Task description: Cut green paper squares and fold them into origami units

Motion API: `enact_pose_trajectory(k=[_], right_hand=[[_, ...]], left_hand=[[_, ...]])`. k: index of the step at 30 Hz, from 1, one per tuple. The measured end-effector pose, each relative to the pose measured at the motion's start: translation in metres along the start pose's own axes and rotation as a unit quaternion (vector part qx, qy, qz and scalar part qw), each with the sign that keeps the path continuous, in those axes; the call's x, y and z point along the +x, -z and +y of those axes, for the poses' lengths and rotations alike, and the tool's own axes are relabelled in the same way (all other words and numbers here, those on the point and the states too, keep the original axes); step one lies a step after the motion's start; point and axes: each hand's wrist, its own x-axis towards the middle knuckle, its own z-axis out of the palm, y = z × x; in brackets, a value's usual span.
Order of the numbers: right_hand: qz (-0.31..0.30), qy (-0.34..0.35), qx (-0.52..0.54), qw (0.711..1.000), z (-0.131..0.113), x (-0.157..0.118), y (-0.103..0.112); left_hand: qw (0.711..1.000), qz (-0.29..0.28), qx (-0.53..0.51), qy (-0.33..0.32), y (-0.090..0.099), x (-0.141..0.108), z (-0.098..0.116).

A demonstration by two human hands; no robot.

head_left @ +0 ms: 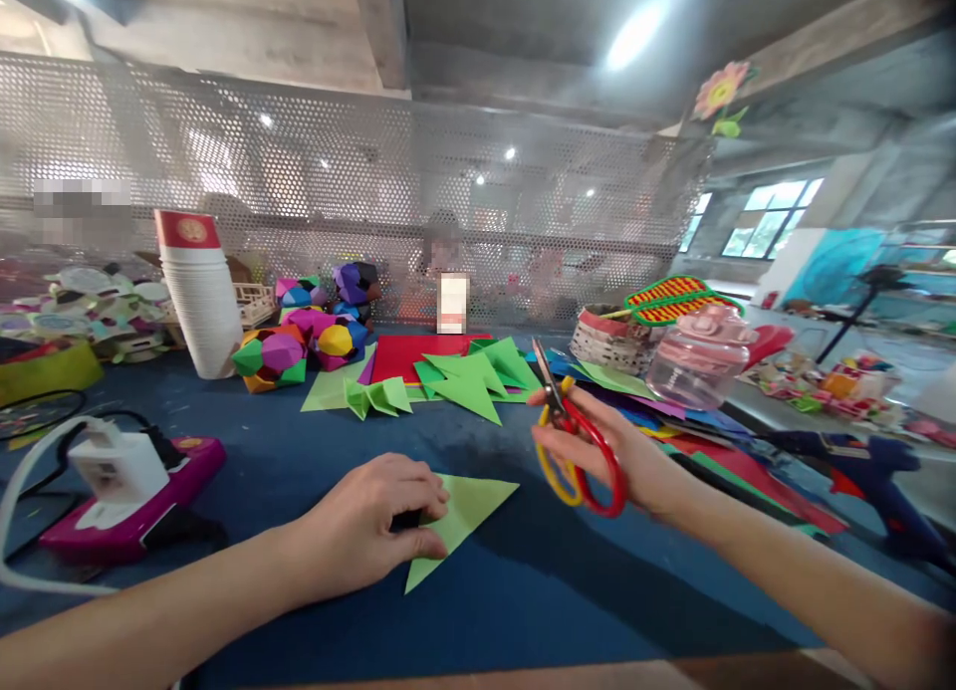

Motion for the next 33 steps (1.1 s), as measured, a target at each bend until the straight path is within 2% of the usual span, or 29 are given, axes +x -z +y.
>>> enact_pose_trajectory(k=[3,5,7,10,14,17,20,27,33], right_hand=[[-0.066,0.001,0.151,0.986,-0.014,0.007,-0.035],[-0.102,-0.002,0.194,0.976,-0.017,0.011,-0.054],[-0.125,-0.001,0.204,0.971,-0.017,0.014,-0.07],[-0.128,0.01,0.203,0.971,-0.014,0.014,-0.088],[-0.161,0.018,0.191,0.968,-0.014,0.011,-0.101],[-0.2,0.005,0.171,0.965,-0.015,0.013,-0.103],[-0.211,-0.004,0.139,0.968,-0.014,0.018,-0.099],[-0.183,-0.025,0.16,0.97,-0.009,0.025,-0.084],[-0.147,-0.079,0.067,0.984,-0.005,0.031,-0.064]], left_hand=[[1.0,-0.013,-0.009,0.024,0.001,0.0,-0.001],[0.999,-0.023,-0.018,0.043,0.002,0.0,-0.002],[0.998,-0.031,-0.029,0.053,0.003,0.0,-0.002],[0.996,-0.046,-0.038,0.061,0.005,0.003,0.0],[0.993,-0.056,-0.057,0.087,0.006,0.005,0.004],[0.989,-0.058,-0.08,0.11,0.006,0.004,0.006],[0.988,-0.068,-0.081,0.108,0.006,0.004,0.006],[0.993,-0.072,-0.006,0.09,0.001,-0.001,-0.005],[0.996,-0.031,0.041,0.078,-0.004,-0.01,-0.014]])
